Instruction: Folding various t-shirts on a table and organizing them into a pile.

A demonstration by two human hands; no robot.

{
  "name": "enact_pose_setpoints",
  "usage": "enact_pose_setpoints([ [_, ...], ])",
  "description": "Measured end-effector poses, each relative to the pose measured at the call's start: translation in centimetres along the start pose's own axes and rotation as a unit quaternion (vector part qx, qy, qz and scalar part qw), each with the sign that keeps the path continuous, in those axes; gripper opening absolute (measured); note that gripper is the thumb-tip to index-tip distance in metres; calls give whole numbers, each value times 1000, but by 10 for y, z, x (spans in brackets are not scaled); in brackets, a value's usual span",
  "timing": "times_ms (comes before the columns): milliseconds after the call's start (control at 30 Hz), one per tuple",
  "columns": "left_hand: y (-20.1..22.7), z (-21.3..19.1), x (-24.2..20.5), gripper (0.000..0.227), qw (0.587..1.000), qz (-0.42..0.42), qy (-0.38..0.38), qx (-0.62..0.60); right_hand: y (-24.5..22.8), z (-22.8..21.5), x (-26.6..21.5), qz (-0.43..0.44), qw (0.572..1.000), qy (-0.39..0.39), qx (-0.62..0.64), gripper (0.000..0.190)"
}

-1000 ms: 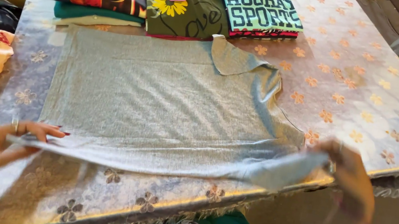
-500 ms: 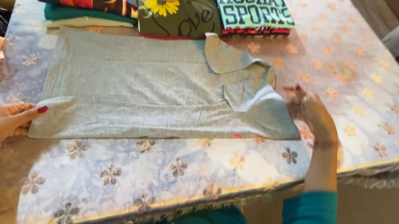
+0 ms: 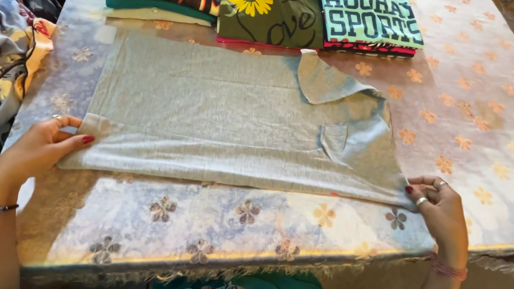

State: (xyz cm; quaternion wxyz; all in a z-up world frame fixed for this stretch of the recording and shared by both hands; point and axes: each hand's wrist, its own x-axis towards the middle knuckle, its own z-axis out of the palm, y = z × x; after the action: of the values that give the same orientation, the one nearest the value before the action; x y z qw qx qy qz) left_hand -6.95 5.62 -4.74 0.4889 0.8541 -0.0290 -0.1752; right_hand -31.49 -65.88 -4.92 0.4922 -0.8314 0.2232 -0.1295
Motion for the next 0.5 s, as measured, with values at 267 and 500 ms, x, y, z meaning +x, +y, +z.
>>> enact_pose_setpoints([
  [267, 38, 19, -52, 60, 955, -21, 160, 250, -38, 7, -30, 44, 991, 62, -106, 29],
  [500, 89, 112, -40, 67, 824, 366, 233, 364, -80, 63, -12, -299, 881, 144, -339, 58],
])
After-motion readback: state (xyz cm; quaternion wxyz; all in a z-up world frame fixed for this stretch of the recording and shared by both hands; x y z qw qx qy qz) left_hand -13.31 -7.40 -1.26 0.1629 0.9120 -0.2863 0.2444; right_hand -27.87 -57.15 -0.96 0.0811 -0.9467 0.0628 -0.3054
